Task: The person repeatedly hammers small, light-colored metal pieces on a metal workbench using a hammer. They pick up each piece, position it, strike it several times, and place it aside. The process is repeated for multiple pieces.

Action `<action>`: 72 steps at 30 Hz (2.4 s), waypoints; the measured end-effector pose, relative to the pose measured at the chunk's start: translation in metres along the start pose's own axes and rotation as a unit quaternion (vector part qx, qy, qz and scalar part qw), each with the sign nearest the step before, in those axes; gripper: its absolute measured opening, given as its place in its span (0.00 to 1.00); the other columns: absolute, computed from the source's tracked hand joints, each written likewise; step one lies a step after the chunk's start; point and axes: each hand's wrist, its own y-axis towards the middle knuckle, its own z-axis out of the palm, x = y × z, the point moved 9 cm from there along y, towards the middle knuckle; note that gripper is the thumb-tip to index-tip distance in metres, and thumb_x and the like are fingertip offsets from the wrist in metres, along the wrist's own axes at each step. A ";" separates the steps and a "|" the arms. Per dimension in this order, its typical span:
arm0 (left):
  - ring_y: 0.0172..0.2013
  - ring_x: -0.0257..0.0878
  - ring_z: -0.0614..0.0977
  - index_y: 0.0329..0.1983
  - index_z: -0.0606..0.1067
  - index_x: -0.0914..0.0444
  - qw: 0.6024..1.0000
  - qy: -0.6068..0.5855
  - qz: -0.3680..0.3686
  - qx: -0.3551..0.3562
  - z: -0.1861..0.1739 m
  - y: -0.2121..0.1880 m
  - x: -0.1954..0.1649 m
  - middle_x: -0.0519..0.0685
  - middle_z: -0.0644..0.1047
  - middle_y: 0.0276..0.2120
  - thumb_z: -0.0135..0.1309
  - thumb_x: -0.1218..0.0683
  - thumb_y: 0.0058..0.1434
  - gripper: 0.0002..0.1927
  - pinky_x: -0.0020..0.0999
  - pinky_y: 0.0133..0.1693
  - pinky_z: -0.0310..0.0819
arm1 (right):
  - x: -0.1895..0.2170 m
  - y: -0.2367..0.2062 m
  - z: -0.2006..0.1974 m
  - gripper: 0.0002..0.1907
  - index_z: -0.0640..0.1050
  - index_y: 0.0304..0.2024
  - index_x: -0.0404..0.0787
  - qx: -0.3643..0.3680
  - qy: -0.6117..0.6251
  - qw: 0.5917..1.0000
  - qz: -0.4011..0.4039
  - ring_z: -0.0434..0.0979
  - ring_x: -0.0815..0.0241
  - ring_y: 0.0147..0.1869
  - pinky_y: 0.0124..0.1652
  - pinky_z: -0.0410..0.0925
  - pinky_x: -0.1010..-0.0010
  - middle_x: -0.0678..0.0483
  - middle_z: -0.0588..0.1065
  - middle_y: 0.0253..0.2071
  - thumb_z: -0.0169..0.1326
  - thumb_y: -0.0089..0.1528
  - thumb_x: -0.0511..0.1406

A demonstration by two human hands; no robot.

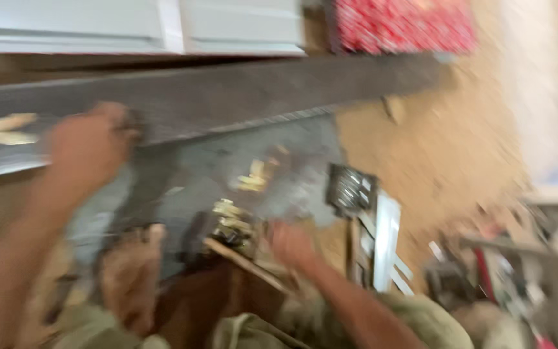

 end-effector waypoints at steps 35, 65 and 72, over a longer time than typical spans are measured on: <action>0.27 0.32 0.83 0.45 0.80 0.72 0.734 -0.613 -0.232 -0.178 -0.023 -0.078 0.116 0.50 0.82 0.30 0.60 0.61 0.63 0.10 0.25 0.26 0.78 | -0.030 0.092 -0.173 0.10 0.82 0.47 0.35 -0.330 0.400 0.854 -0.024 0.77 0.68 0.41 0.38 0.73 0.77 0.55 0.79 0.42 0.60 0.64 0.33; 0.27 0.32 0.86 0.40 0.82 0.67 0.820 -0.512 -0.253 -0.039 0.010 -0.023 0.110 0.48 0.84 0.30 0.62 0.60 0.59 0.07 0.25 0.23 0.78 | 0.106 0.012 -0.046 0.26 0.73 0.47 0.41 0.162 0.028 0.986 0.004 0.81 0.47 0.44 0.44 0.72 0.51 0.44 0.77 0.40 0.54 0.64 0.56; 0.28 0.32 0.87 0.40 0.82 0.66 0.833 -0.480 -0.272 -0.028 0.005 -0.026 0.109 0.50 0.84 0.31 0.62 0.60 0.59 0.07 0.24 0.26 0.81 | 0.079 -0.014 -0.023 0.18 0.75 0.41 0.39 0.167 0.030 0.984 0.048 0.81 0.44 0.42 0.42 0.71 0.49 0.43 0.77 0.40 0.55 0.63 0.47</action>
